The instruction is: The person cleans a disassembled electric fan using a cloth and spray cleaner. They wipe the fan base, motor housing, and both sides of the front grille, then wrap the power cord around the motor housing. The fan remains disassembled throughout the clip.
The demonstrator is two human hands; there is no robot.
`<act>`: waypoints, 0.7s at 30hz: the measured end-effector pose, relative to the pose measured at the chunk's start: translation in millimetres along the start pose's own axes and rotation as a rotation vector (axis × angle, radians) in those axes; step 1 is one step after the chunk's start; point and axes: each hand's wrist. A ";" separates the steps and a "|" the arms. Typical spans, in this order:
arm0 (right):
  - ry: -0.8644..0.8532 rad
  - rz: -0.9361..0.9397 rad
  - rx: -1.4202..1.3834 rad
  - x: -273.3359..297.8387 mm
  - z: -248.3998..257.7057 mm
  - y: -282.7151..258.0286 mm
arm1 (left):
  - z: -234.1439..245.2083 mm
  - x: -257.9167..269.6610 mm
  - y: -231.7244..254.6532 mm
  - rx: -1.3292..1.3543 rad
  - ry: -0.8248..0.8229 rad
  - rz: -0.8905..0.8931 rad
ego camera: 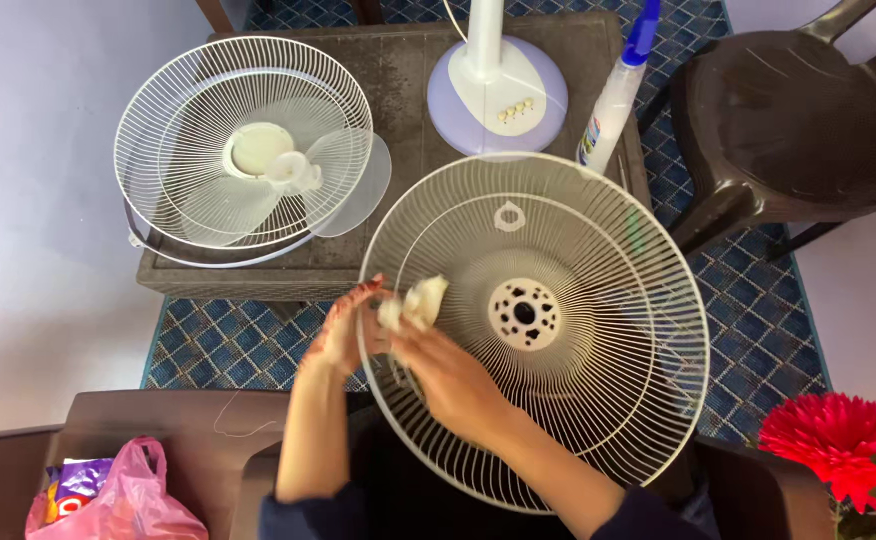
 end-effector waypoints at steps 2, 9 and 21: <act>-0.145 -0.026 -0.026 10.0 6.9 0.1 | 4.5 -3.2 4.0 -0.047 -0.053 0.133; 0.124 -0.071 -0.109 -8.8 -15.1 2.9 | -14.9 -4.8 -21.6 0.238 0.040 0.017; 0.391 -0.082 0.385 -15.0 16.4 -2.0 | -48.3 40.7 -11.6 0.126 0.068 -0.290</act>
Point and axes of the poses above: each hand's wrist, its own x-axis away from the middle knuckle, its own z-axis out of the back of the hand, y = z × x, and after that the axes turned 8 degrees about -x, right-handed
